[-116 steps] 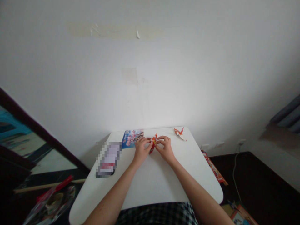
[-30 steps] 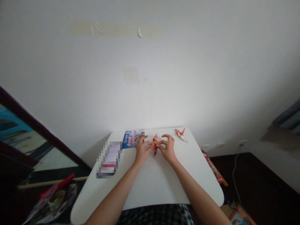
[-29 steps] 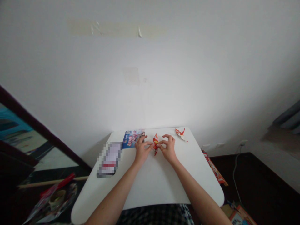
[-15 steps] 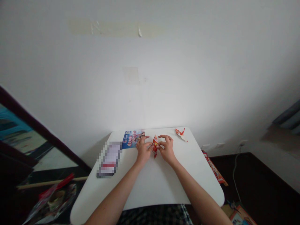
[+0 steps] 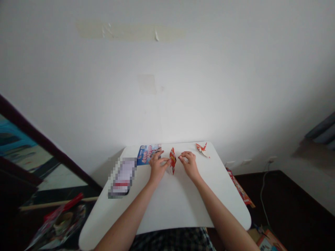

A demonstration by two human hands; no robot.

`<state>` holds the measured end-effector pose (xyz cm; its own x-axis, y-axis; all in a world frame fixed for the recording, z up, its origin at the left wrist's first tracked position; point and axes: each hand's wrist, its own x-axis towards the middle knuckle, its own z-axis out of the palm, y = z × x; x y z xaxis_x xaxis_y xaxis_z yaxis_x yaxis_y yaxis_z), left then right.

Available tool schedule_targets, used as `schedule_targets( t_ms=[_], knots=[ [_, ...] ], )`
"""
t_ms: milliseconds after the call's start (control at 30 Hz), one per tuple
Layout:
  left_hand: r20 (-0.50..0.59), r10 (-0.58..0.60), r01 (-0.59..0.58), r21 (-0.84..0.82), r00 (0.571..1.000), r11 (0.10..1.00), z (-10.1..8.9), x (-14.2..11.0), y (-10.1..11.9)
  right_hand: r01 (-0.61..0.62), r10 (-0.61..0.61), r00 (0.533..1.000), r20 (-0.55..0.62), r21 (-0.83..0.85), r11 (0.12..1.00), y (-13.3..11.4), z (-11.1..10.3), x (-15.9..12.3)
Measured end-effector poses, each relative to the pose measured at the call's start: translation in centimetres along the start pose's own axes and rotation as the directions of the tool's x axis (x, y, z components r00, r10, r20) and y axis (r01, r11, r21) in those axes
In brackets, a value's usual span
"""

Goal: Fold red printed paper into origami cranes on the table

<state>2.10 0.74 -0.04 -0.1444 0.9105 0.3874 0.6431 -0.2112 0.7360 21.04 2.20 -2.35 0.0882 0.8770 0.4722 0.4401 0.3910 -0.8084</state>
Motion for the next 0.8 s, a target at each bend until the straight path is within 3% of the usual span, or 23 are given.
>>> schedule_targets(
  t_ms=[367,667,800],
  knots=[
    [0.015,0.022,-0.023,0.026,1.000,0.999,0.2,-0.1,-0.2,0.052,-0.060,0.972,0.229,0.042,0.998,-0.1,-0.4,-0.1],
    [-0.012,0.006,-0.005,0.076,1.000,0.997,-0.1,-0.3,0.4,0.008,-0.018,0.975,0.220,0.047,0.999,-1.0,-0.4,-0.1],
    [-0.053,0.011,-0.007,0.075,0.999,0.997,-0.1,-0.3,0.4,-0.016,0.008,0.987,0.162,0.053,0.998,-1.3,-0.3,-0.1]
  ],
)
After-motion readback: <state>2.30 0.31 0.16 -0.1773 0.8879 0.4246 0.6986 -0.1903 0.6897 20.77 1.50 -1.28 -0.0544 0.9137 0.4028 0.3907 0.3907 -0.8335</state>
